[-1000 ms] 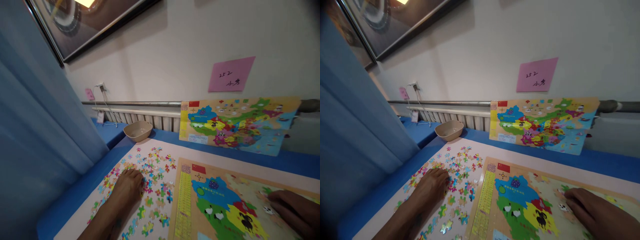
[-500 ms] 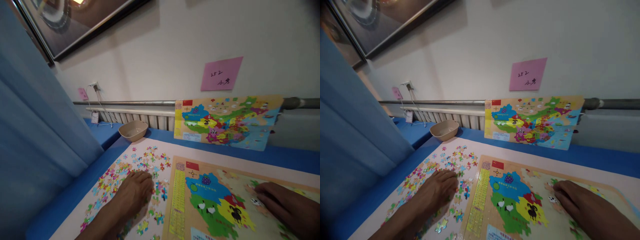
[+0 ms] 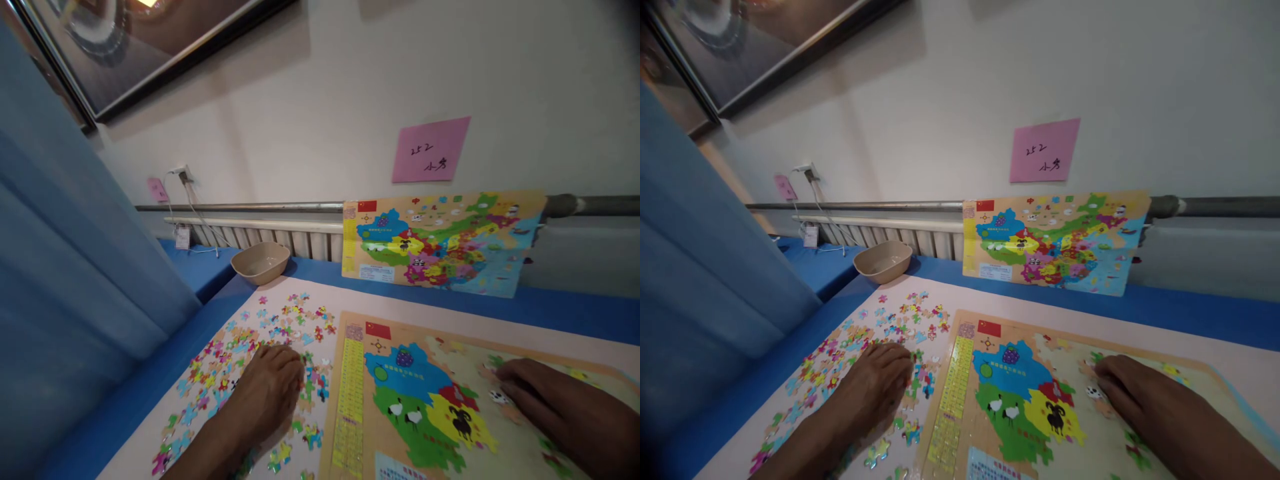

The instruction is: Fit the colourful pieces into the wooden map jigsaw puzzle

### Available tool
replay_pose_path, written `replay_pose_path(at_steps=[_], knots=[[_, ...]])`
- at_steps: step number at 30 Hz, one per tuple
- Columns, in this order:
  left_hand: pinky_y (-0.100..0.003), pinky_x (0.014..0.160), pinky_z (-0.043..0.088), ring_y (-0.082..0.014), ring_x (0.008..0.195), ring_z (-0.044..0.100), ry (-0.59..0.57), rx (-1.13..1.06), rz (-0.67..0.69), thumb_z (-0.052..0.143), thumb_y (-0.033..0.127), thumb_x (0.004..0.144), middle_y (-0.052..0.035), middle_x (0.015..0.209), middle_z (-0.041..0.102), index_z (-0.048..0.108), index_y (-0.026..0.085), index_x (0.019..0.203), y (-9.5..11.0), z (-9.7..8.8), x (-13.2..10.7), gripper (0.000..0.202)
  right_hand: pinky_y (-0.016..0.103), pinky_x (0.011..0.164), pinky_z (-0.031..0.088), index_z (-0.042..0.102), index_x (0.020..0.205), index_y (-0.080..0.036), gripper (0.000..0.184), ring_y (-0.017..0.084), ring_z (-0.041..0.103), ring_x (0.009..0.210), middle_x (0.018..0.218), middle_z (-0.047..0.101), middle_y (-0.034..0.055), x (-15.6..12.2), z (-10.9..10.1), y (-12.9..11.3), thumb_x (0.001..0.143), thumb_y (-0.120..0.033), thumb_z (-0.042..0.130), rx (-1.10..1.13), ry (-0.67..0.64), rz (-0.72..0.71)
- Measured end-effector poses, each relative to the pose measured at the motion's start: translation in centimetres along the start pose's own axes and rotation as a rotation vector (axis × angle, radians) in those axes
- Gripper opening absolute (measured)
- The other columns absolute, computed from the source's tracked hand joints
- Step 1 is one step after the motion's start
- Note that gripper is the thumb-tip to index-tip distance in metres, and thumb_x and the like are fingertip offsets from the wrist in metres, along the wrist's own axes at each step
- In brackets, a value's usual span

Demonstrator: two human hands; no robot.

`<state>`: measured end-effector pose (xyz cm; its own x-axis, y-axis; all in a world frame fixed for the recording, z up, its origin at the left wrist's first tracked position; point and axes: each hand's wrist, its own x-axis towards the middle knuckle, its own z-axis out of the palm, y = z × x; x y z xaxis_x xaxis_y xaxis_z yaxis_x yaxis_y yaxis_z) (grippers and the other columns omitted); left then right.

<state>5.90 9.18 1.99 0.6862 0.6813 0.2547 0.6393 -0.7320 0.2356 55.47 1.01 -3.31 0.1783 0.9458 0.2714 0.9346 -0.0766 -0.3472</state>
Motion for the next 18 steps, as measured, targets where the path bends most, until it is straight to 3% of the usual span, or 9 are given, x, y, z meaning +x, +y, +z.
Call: replay_pose_path(at_steps=[7,11,14,18], knots=[[-0.05,0.094,0.048,-0.0267,0.104,0.066,0.096,0.082,-0.065,0.053,0.013,0.095,-0.0053,0.109,0.076,0.067,0.024,0.101,-2.6,0.9,-0.7,0.019,0.051,0.082,0.061,0.072,0.088,-0.032,0.041,0.036,0.077,0.088,0.097,0.081,0.0103,0.2,-1.9,-2.6,0.084,-0.064,0.046,0.042,-0.126,0.041],[-0.045,0.096,0.05,-0.0227,0.108,0.068,0.05,0.083,-0.013,0.055,0.011,0.094,-0.0013,0.114,0.078,0.069,0.027,0.101,-2.6,0.5,-1.0,0.022,0.051,0.083,0.06,0.07,0.086,-0.031,0.041,0.036,0.076,0.089,0.098,0.081,0.0114,0.3,-2.5,-3.4,0.084,-0.062,0.044,0.033,-0.185,0.062],[-0.045,0.099,0.05,-0.023,0.11,0.068,0.046,0.099,-0.002,0.056,0.011,0.094,-0.0008,0.114,0.078,0.071,0.027,0.101,-2.9,0.7,-1.1,0.023,0.05,0.085,0.059,0.071,0.091,-0.031,0.042,0.035,0.076,0.092,0.1,0.08,0.0113,0.2,-2.0,-2.6,0.086,-0.063,0.043,0.03,-0.185,0.045],[-0.045,0.096,0.051,-0.0263,0.106,0.068,0.127,0.116,-0.046,0.063,0.017,0.09,-0.0044,0.113,0.078,0.071,0.025,0.104,-5.2,0.4,-1.8,0.018,0.045,0.085,0.06,0.072,0.096,-0.032,0.042,0.032,0.076,0.092,0.102,0.08,0.0107,0.0,-0.7,-0.3,0.091,-0.063,0.045,-0.002,-0.146,-0.005]])
